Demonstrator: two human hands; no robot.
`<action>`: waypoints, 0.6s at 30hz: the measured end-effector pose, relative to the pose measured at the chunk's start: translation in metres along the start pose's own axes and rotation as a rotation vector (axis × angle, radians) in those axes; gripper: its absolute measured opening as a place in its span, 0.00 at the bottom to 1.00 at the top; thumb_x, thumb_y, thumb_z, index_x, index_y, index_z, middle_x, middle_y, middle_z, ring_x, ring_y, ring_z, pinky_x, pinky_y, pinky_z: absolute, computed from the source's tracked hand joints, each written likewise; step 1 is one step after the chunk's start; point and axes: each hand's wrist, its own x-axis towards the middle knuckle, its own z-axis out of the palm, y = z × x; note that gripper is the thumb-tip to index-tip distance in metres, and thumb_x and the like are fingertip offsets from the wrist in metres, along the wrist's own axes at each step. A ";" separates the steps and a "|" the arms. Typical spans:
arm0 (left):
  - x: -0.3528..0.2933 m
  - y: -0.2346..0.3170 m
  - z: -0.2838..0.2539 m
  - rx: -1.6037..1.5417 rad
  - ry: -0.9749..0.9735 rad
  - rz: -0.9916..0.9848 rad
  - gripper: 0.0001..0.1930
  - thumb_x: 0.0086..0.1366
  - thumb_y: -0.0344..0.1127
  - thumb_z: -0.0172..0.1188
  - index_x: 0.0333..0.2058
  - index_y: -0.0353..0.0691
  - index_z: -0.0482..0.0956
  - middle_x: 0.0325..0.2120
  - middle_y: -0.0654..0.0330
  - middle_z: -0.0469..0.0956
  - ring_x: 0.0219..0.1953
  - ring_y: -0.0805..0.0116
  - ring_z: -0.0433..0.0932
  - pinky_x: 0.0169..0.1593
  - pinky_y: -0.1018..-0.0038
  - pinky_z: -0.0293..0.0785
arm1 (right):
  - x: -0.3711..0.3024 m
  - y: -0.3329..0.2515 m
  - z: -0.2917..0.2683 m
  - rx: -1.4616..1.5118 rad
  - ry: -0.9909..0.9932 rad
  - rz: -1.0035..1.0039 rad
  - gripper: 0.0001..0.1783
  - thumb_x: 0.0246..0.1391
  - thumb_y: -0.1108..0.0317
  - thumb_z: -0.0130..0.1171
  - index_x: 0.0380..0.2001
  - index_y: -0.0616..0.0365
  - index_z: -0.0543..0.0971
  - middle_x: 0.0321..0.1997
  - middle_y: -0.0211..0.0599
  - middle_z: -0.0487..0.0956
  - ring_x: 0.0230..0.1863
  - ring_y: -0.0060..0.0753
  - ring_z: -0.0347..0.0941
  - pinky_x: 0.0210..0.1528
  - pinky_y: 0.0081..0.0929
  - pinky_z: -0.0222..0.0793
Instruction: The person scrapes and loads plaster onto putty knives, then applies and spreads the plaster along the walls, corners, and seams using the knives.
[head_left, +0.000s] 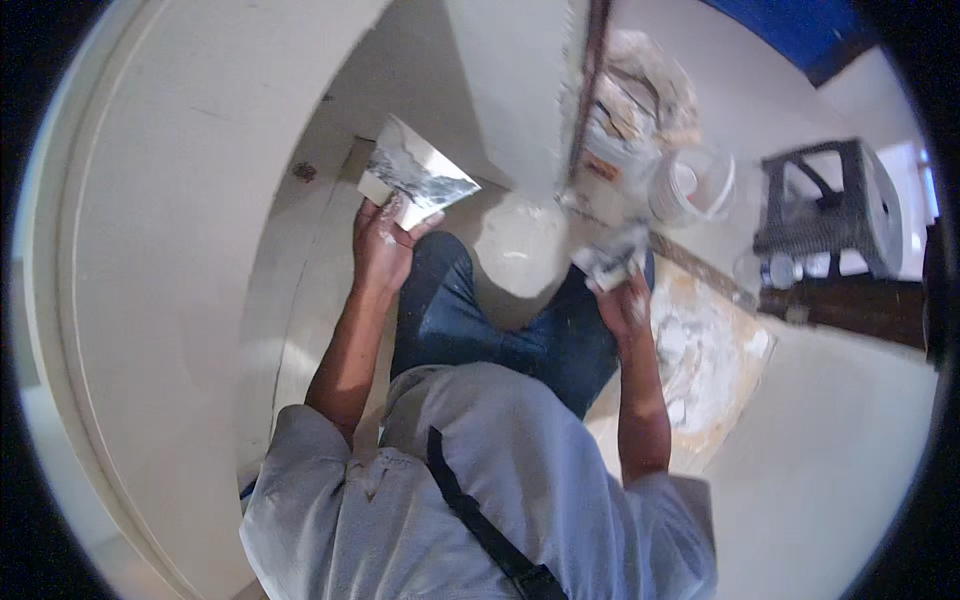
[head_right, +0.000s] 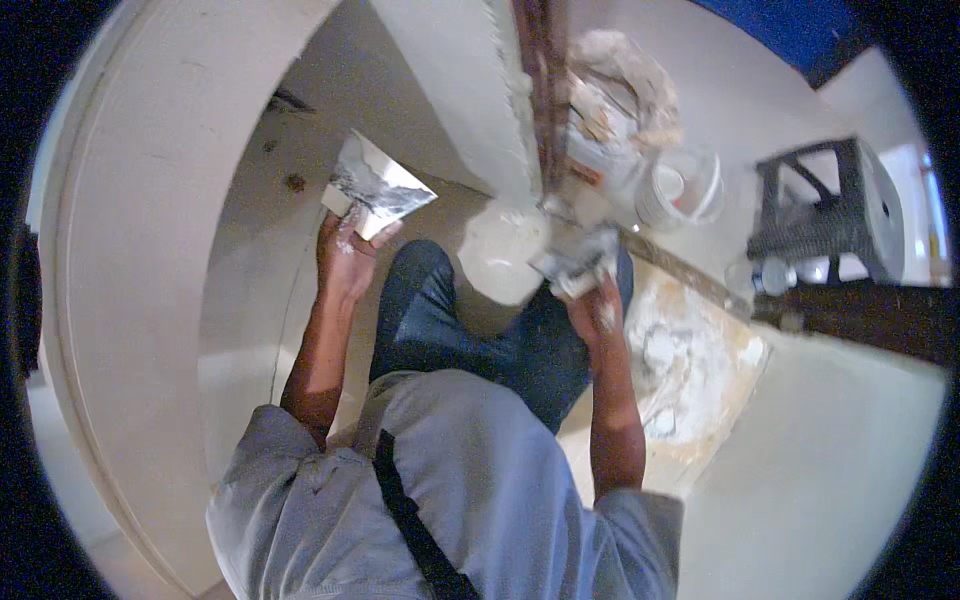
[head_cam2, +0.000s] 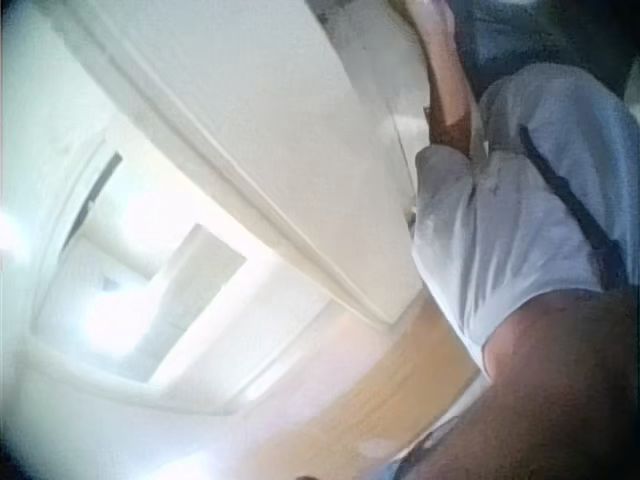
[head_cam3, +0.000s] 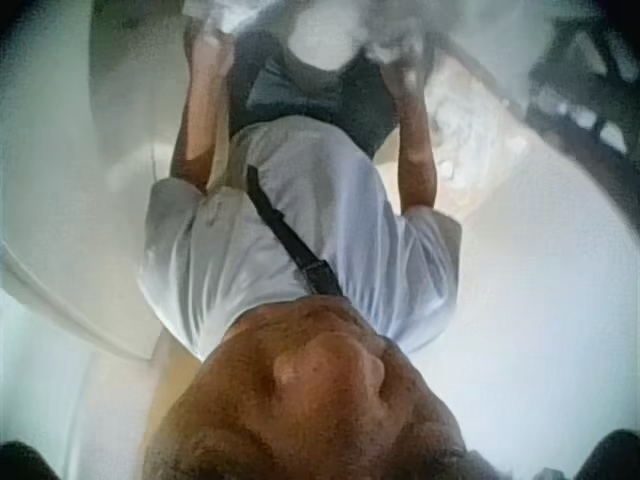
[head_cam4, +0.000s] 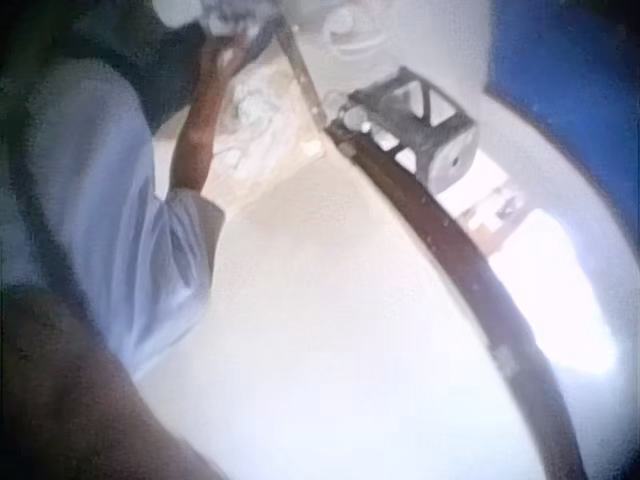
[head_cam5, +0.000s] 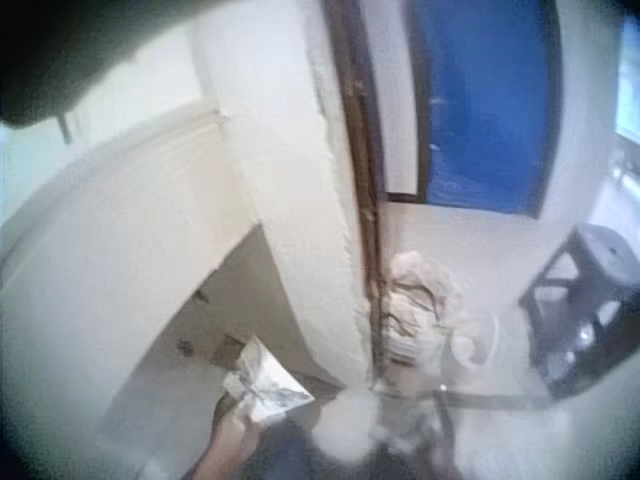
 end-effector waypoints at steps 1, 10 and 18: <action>-0.009 -0.014 0.008 -0.007 -0.053 -0.042 0.19 0.67 0.32 0.48 0.56 0.42 0.64 0.52 0.56 0.70 0.51 0.57 0.73 0.50 0.54 0.75 | -0.004 0.002 0.009 -0.085 0.034 -0.034 0.22 0.57 0.56 0.53 0.53 0.52 0.68 0.49 0.36 0.76 0.48 0.39 0.74 0.43 0.42 0.76; -0.042 -0.086 0.085 0.390 -0.326 0.121 0.13 0.70 0.32 0.45 0.48 0.30 0.70 0.40 0.55 0.77 0.42 0.69 0.75 0.47 0.73 0.70 | -0.044 0.008 0.088 -0.074 0.331 -0.075 0.17 0.60 0.59 0.51 0.49 0.54 0.69 0.45 0.36 0.76 0.43 0.36 0.76 0.37 0.40 0.79; -0.052 -0.067 0.063 0.847 -0.501 0.380 0.16 0.65 0.28 0.46 0.51 0.36 0.70 0.44 0.44 0.75 0.45 0.44 0.75 0.47 0.62 0.72 | -0.047 0.003 0.105 -0.089 0.345 -0.002 0.14 0.60 0.60 0.50 0.47 0.54 0.72 0.43 0.31 0.78 0.44 0.30 0.76 0.41 0.33 0.76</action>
